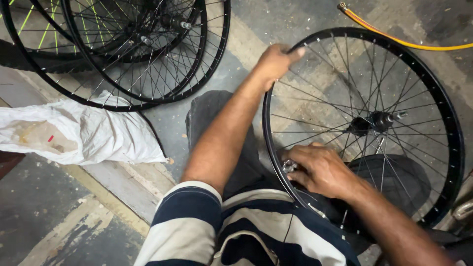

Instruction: The person sits on the floor holding a bicycle wheel rim across their lap, threading spokes into the rim and seating spoke nipples by hand, working around the rim section by section while steadying the wheel with the other hand. Other completed wheels lie on the floor nearby.

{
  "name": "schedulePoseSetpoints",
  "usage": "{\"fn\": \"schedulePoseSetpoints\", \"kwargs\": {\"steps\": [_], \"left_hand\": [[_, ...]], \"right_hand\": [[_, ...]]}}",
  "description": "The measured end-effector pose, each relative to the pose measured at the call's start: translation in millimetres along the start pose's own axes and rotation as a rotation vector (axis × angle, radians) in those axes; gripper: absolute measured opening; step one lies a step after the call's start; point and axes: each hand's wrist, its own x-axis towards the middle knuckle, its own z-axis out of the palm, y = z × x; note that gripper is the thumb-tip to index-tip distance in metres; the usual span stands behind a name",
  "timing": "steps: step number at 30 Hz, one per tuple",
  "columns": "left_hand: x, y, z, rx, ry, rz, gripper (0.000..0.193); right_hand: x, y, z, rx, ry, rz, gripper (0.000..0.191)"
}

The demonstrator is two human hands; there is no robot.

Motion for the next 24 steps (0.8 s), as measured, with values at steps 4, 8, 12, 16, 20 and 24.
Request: {"fn": "schedulePoseSetpoints", "kwargs": {"steps": [4, 8, 12, 16, 20, 24], "left_hand": [[-9, -12, 16, 0.28, 0.218, 0.19, 0.052], [-33, -7, 19, 0.263, 0.291, 0.22, 0.051], [-48, 7, 12, 0.218, 0.298, 0.264, 0.051], [-55, 13, 13, 0.175, 0.303, 0.267, 0.05], [-56, 14, 16, 0.183, 0.305, 0.256, 0.053], [-58, 15, 15, 0.171, 0.302, 0.258, 0.054]], "right_hand": [[-3, 8, -5, 0.022, -0.244, 0.02, 0.029], [-6, 12, -21, -0.109, -0.353, 0.169, 0.026], [-21, 6, -33, 0.003, 0.011, -0.032, 0.022], [-23, -2, -17, -0.098, 0.42, -0.091, 0.024], [-2, -6, 11, -0.179, 0.439, -0.045, 0.019], [7, -4, 14, -0.004, 0.409, 0.089, 0.015]]}}
